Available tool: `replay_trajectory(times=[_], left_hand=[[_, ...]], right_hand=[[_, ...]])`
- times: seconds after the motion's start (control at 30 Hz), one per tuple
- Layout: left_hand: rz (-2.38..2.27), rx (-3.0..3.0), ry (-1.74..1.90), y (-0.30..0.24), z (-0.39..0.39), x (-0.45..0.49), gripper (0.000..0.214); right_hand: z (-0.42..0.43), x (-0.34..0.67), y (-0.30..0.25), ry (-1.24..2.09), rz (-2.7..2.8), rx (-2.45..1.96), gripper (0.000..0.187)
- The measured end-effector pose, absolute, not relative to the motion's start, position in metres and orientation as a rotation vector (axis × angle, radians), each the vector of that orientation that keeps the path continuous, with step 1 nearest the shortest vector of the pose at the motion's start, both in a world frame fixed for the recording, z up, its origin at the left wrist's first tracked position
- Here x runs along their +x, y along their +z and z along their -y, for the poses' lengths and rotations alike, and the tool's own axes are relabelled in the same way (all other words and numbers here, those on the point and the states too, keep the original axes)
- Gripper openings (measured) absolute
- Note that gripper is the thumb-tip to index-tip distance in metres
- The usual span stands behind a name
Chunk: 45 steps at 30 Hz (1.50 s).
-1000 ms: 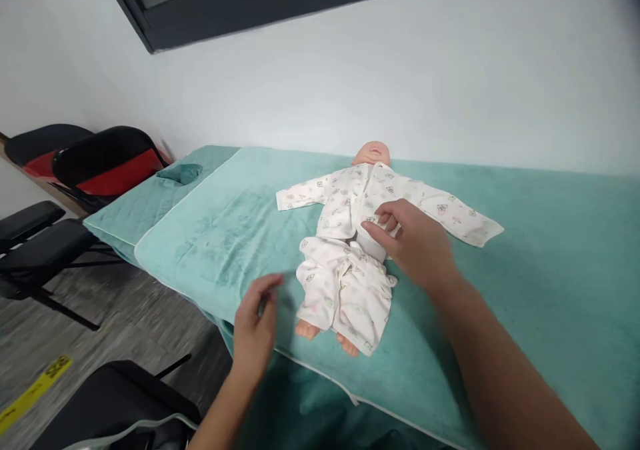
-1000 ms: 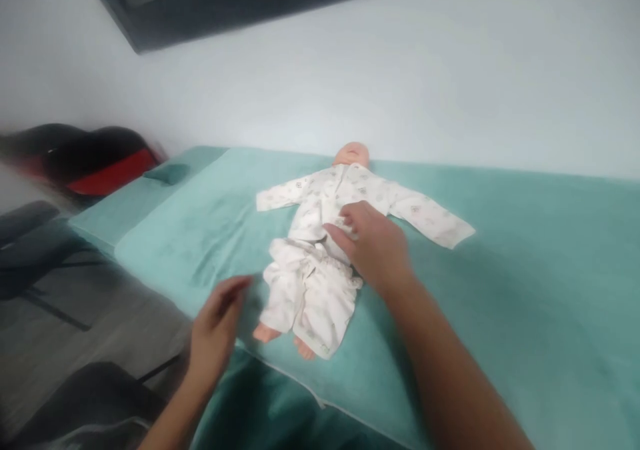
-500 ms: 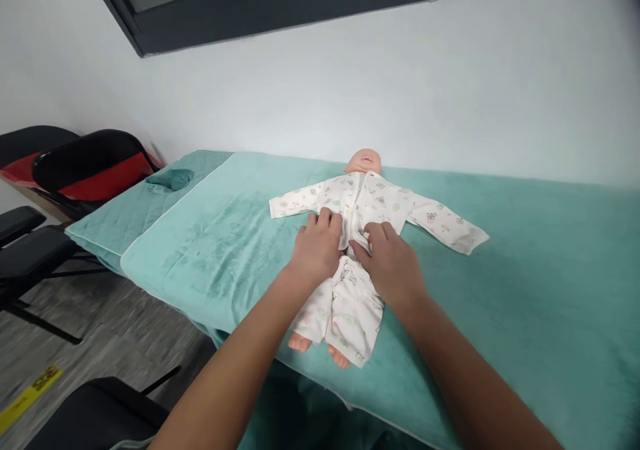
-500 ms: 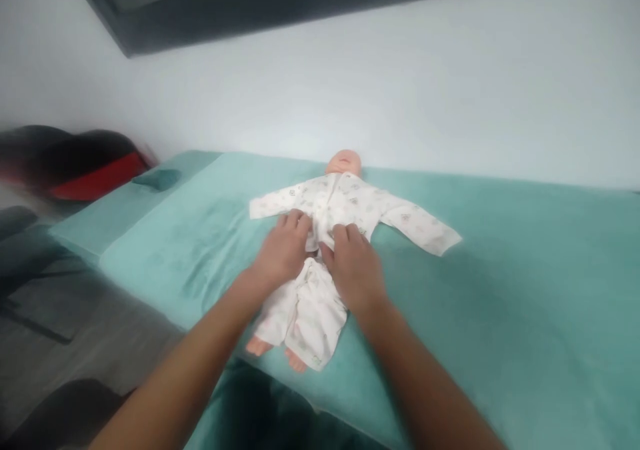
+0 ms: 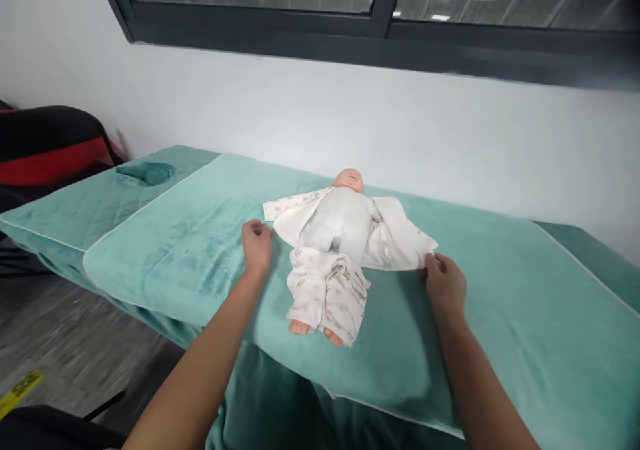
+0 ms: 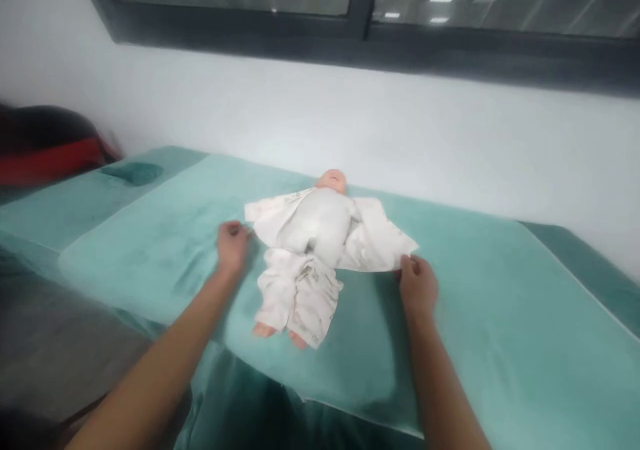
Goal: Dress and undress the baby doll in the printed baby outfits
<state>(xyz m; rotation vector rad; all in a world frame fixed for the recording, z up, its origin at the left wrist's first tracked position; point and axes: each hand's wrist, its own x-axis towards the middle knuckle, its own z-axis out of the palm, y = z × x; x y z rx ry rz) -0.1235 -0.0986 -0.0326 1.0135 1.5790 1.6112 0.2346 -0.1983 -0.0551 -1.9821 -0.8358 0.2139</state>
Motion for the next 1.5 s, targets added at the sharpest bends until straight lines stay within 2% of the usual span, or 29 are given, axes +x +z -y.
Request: replay_trajectory(times=[0.13, 0.2, 0.3, 0.47, 0.97, 1.1, 1.3, 1.43, 1.5], left_hand=[[-1.294, 1.433, 1.294, -0.039, 0.117, -0.128, 0.016], [-1.101, 1.558, 1.082, -0.035, 0.126, -0.128, 0.019], [-0.964, 1.548, 0.972, -0.029, 0.131, -0.132, 0.024], [-0.860, 1.543, 0.832, -0.029, 0.129, -0.143, 0.031], [-0.915, 1.651, 0.842, -0.036, 0.130, -0.140, 0.014], [-0.896, 1.702, 0.957, -0.037, 0.134, -0.139, 0.014], [-0.896, 1.569, 1.029, -0.042, 0.132, -0.127, 0.018], [-0.858, 1.480, 1.119, -0.041, 0.124, -0.107, 0.020], [-0.925, 1.466, 1.165, -0.038, 0.120, -0.097, 0.018]], right_hand=[[0.218, 0.224, -0.062, 0.100, 0.934, -1.905, 0.040], [0.218, 0.192, -0.056, 0.297, 1.101, -1.775, 0.037], [0.210, 0.144, -0.047, 0.648, 1.362, -1.561, 0.032], [0.205, 0.127, -0.044, 0.769, 1.482, -1.397, 0.020], [0.210, 0.153, -0.047, 0.974, 1.772, -1.276, 0.020], [0.214, 0.152, -0.053, 0.863, 1.780, -1.455, 0.016], [0.206, 0.140, -0.060, 0.375, 1.579, -1.753, 0.015], [0.190, 0.135, -0.051, 0.105, 1.602, -1.679, 0.010], [0.181, 0.133, -0.045, 0.104, 1.596, -1.606, 0.011]])
